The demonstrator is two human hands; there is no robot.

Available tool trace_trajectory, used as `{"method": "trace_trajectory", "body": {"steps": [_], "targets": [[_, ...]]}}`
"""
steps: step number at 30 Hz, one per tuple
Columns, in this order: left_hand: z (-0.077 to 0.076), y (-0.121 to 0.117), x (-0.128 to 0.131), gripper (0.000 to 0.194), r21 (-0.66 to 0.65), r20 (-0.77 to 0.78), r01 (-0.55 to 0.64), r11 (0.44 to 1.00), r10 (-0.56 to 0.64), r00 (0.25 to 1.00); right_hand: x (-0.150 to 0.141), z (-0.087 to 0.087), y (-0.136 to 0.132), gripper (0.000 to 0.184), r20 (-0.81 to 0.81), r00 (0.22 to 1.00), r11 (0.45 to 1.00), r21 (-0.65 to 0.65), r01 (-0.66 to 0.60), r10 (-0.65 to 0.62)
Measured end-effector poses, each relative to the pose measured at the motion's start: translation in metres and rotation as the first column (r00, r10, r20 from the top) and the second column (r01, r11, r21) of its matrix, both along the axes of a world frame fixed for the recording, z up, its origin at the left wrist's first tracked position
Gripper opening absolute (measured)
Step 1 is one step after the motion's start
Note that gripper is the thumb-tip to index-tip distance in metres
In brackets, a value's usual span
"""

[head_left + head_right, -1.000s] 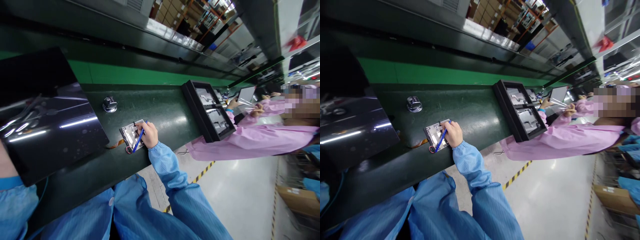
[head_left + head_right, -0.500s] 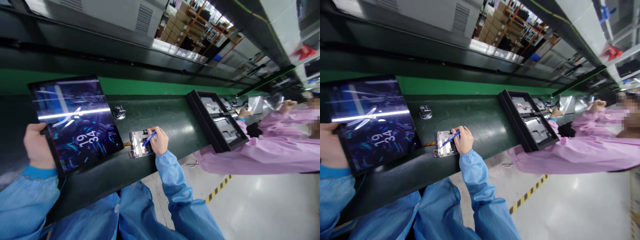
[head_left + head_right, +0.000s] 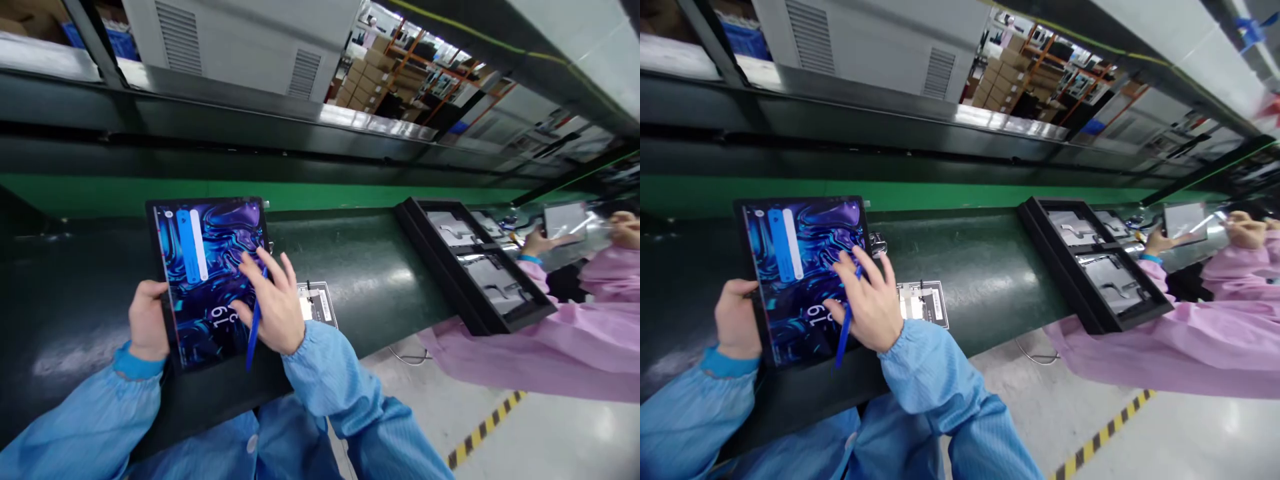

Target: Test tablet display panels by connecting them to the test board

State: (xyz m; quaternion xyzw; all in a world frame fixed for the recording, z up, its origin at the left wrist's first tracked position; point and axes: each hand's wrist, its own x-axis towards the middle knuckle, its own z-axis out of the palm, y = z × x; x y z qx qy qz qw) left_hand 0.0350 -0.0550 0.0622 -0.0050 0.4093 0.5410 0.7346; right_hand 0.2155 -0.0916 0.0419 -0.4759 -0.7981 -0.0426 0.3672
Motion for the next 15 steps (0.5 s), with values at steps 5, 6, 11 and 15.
{"method": "trace_trajectory", "body": {"steps": [5, 6, 11, 15], "targets": [[-0.003, -0.001, 0.001, 0.015, -0.068, 0.054, -0.038, 0.997, 0.041, 0.998, 0.002, 0.046, 0.005, 0.031, -0.131, 0.928, 0.936, -0.007, -0.352, 0.348], [-0.006, -0.001, 0.001, 0.015, -0.048, 0.048, -0.042, 0.998, 0.044, 0.998, 0.007, 0.058, 0.009, 0.032, -0.218, 0.912, 0.935, -0.002, -0.355, 0.346], [-0.013, -0.003, -0.005, 0.016, -0.054, 0.077, -0.019, 0.998, 0.023, 0.997, 0.037, 0.091, 0.057, 0.024, -0.436, 0.9, 0.998, -0.04, -0.049, 0.027], [-0.014, -0.005, -0.008, 0.025, 0.048, 0.152, 0.081, 0.996, -0.087, 0.985, 0.055, 0.082, 0.095, 0.021, -0.157, 0.977, 0.981, -0.15, 0.123, -0.146]]}}
